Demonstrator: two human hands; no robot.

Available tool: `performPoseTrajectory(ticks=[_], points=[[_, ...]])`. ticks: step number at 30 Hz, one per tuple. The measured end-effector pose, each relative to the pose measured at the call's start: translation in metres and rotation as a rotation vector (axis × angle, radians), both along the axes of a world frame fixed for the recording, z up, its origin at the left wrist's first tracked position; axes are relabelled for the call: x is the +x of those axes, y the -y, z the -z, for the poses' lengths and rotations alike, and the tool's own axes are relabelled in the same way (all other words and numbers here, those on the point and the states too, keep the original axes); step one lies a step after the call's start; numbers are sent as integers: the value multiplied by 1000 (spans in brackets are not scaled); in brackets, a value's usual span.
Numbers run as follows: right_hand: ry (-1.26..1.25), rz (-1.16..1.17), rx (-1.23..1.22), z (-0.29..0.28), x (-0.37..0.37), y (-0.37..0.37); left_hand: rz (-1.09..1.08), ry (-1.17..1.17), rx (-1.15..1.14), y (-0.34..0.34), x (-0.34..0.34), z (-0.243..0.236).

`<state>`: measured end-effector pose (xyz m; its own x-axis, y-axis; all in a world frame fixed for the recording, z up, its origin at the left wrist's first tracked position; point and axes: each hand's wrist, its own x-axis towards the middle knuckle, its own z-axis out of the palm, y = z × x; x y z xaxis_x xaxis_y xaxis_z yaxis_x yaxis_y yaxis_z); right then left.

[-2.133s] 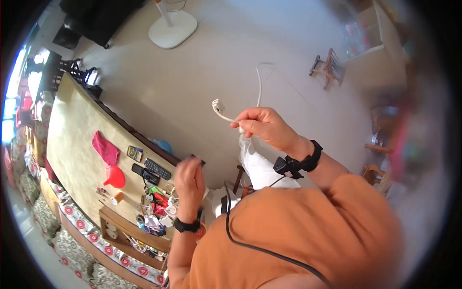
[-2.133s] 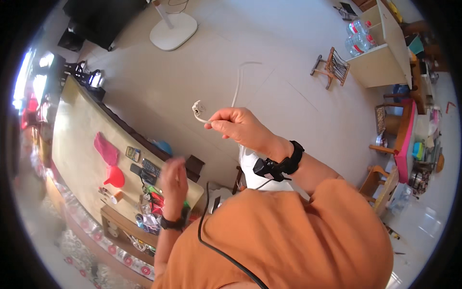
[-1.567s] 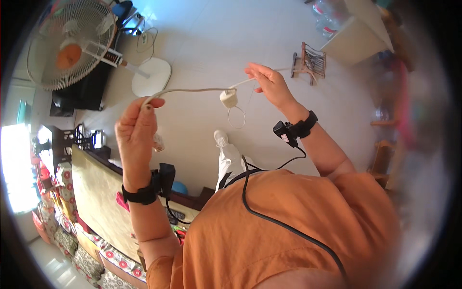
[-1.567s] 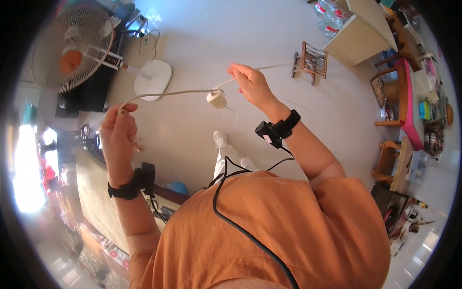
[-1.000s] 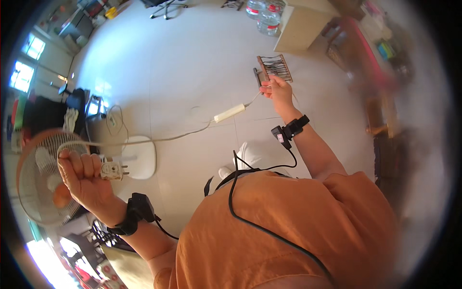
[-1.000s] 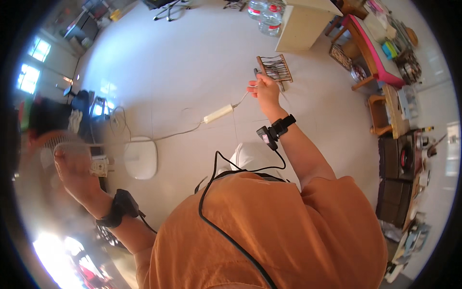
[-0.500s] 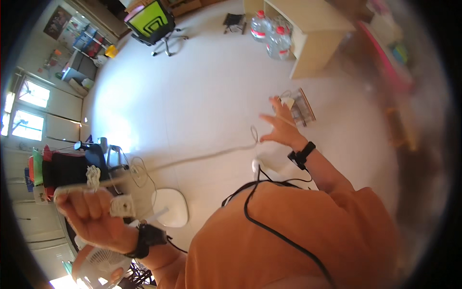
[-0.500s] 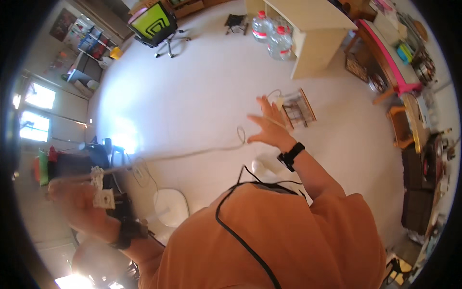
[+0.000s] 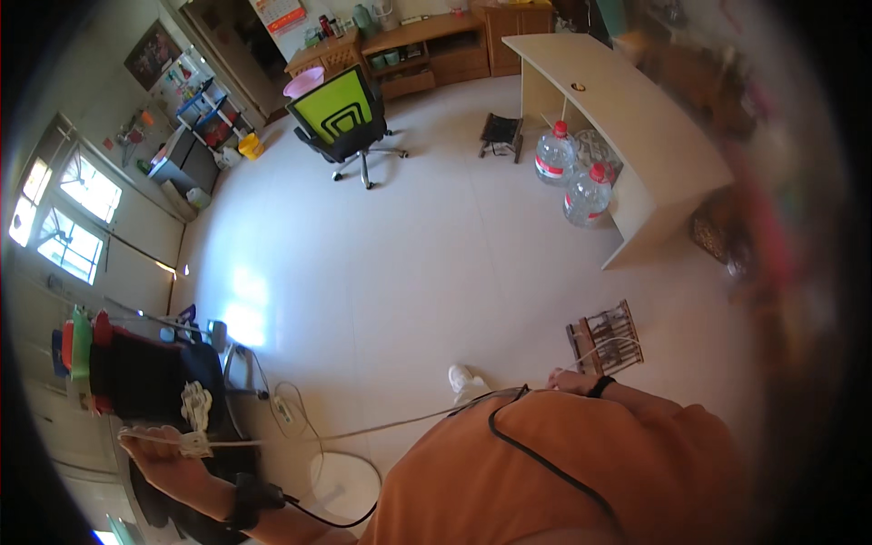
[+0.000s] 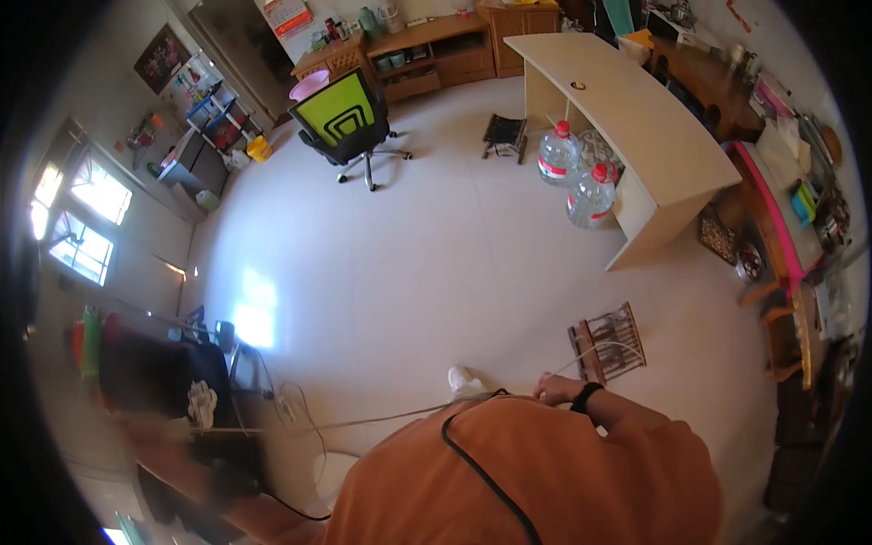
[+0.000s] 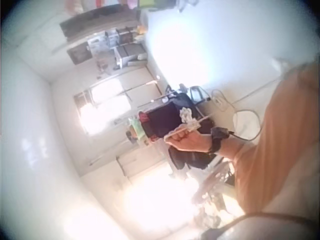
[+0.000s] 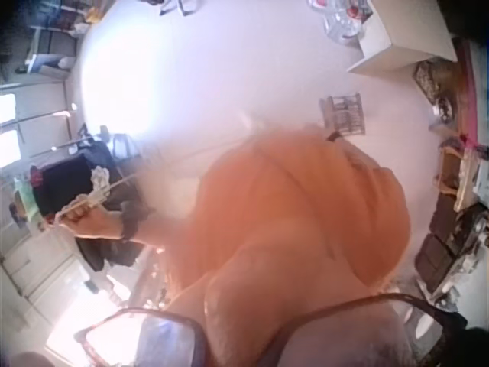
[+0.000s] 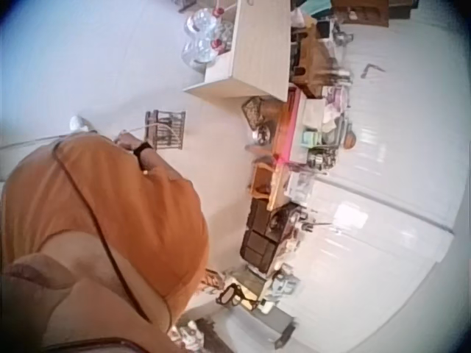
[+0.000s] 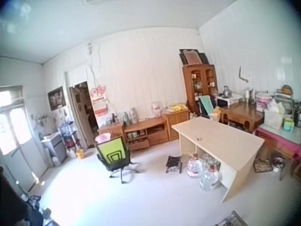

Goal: The person uses a screwdriver to disassemble a white electrical plug, handles the internal wiring and contacts, then places the parts into a green plastic colander before sorting through other small items in a drawer.

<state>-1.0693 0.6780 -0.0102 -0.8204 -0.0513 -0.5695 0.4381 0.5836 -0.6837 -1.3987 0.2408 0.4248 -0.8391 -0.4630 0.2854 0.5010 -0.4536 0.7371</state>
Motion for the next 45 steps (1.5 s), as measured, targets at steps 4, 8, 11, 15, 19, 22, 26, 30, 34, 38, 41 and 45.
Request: performPoseTrajectory(ticks=[4, 8, 11, 15, 19, 22, 26, 30, 34, 38, 41, 45], points=[[60, 203, -250, -4, -47, -22, 72, -1, -169, -52, -110, 11], [53, 352, -307, -43, -91, -42, 506, -14, -55, -110, -231, 36], [32, 418, -337, -53, -134, -81, 550, 27, -38, -157, -284, 35], [-54, 497, -341, -57, -198, -150, 421, 64, -105, -218, -354, 47], [-225, 595, -354, -77, -287, -260, 323, 233, 12, -271, -414, 58], [-121, 934, -770, -86, -377, -355, 313, 129, -228, -316, -423, 47], [-155, 935, -1221, -168, -484, -441, 340, 241, -267, -393, -475, 72], [-239, 794, -1490, -202, -562, -467, 509, 392, -346, -484, -495, 118], [-374, 727, -1192, -226, -641, -488, 697, 528, -474, -612, -512, 141], [-799, 579, -207, -229, -709, -505, 1082, 460, -807, -735, -543, 159], [-885, 571, 132, -259, -746, -517, 1402, 420, -792, -809, -559, 150], [-970, 563, 297, -264, -790, -556, 1537, 570, -721, -876, -587, 163]])
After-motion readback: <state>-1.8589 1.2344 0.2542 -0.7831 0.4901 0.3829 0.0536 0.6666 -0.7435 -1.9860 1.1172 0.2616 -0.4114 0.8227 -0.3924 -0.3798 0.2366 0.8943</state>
